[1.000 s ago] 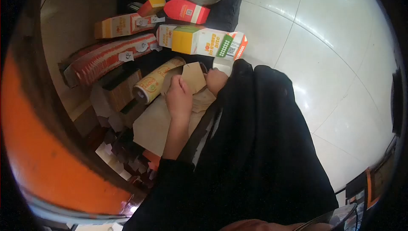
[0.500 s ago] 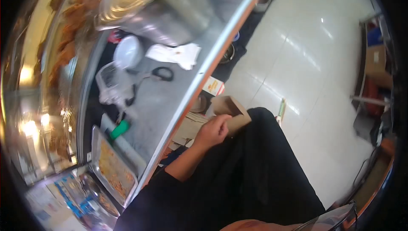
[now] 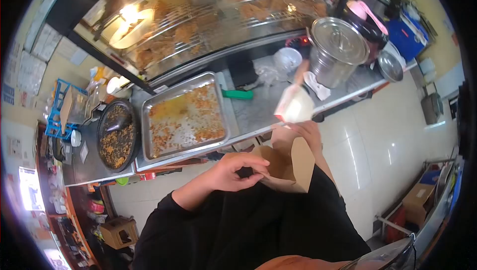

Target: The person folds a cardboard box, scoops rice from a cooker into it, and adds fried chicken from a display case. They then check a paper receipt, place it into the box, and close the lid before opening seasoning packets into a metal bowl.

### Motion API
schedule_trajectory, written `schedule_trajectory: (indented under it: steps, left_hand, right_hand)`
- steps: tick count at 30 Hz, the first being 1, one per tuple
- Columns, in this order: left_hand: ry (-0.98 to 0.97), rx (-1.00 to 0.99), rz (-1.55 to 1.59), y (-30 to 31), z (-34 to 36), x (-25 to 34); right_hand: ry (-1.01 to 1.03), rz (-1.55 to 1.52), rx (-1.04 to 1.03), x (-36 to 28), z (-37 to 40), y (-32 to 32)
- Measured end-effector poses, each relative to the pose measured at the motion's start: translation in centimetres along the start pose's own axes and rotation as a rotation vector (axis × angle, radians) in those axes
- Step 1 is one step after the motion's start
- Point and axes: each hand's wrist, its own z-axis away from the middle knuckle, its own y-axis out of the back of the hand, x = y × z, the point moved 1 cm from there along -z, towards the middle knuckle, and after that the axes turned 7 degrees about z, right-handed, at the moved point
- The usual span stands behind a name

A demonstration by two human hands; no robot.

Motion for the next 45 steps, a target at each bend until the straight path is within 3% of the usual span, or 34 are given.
schedule_trajectory:
  steps: [3, 6, 9, 13, 15, 16, 18, 19, 21, 25, 29, 35, 38, 39, 40, 42, 44, 45]
  left_hand:
    - [-0.019, 0.062, 0.031, 1.5, 1.6, 1.9]
    - [-0.062, 0.093, 0.060, 4.3, 2.2, 2.1]
    - [-0.150, 0.177, 0.012, 7.1, 2.0, 2.3]
    - [-0.191, 0.248, -0.109, 10.3, 1.1, 1.3]
    - [-0.270, 0.260, -0.278, 11.4, -0.9, 2.3]
    - [-0.268, 0.224, -0.336, 11.9, -1.7, 2.4]
    - [-0.227, 0.147, -0.428, 12.4, -3.0, 1.5]
    - [-0.295, 0.085, -0.487, 12.5, -3.9, 1.6]
    - [-0.431, -0.036, -0.598, 12.3, -5.8, 1.8]
    - [-0.524, -0.234, -0.637, 10.4, -8.1, 0.0]
    - [-0.652, -0.267, -0.683, 7.9, -10.4, -1.1]
    - [-0.495, -0.444, -0.603, 1.4, -15.1, -2.4]
    - [-0.690, -0.255, -0.443, -3.4, -18.8, -3.2]
    - [-0.676, -0.211, -0.296, -5.2, -20.1, -3.0]
    - [-0.505, -0.339, -0.185, -6.8, -21.3, -3.0]
    - [-0.134, -0.628, -0.039, -11.4, -23.3, -3.4]
    - [0.231, -0.928, -0.011, -15.7, -25.5, -4.0]
    - [0.155, -0.945, -0.003, -17.5, -26.5, -4.8]
  right_hand:
    - [0.152, 0.143, -0.178, -0.3, -2.9, -6.7]
    - [0.088, 0.210, -0.527, -1.5, -6.2, -10.2]
    - [-0.560, 0.234, -0.853, -8.4, -13.5, -9.0]
    - [-0.394, -0.439, -0.221, -2.0, -7.5, -13.9]
    - [-0.376, -0.467, -0.110, -0.9, -7.6, -12.0]
    - [-0.413, -0.330, -0.155, -2.4, -8.6, -8.5]
    - [-0.863, -0.839, -0.124, -3.1, -10.0, -5.1]
    - [-0.753, -0.962, -0.191, -4.7, -10.8, -2.7]
    - [-0.728, -0.889, -0.256, -7.2, -11.8, 0.7]
    - [-0.767, -0.730, -0.150, -8.5, -12.3, 2.6]
    - [-0.776, -0.697, -0.049, -6.4, -10.6, 4.1]
    - [-0.800, -0.645, -0.010, -1.2, -7.2, 8.6]
    - [-0.848, -0.711, 0.071, 2.8, -3.9, 12.4]
    - [-0.947, -0.741, 0.099, 5.1, -1.9, 13.9]
    - [-0.889, -0.736, 0.140, 8.1, 0.0, 15.2]
    - [-1.022, -0.720, 0.159, 12.1, 2.4, 18.8]
    - [-1.328, -0.626, 0.179, 15.3, 4.0, 22.1]
    - [-1.358, -0.624, 0.182, 17.6, 4.8, 22.8]
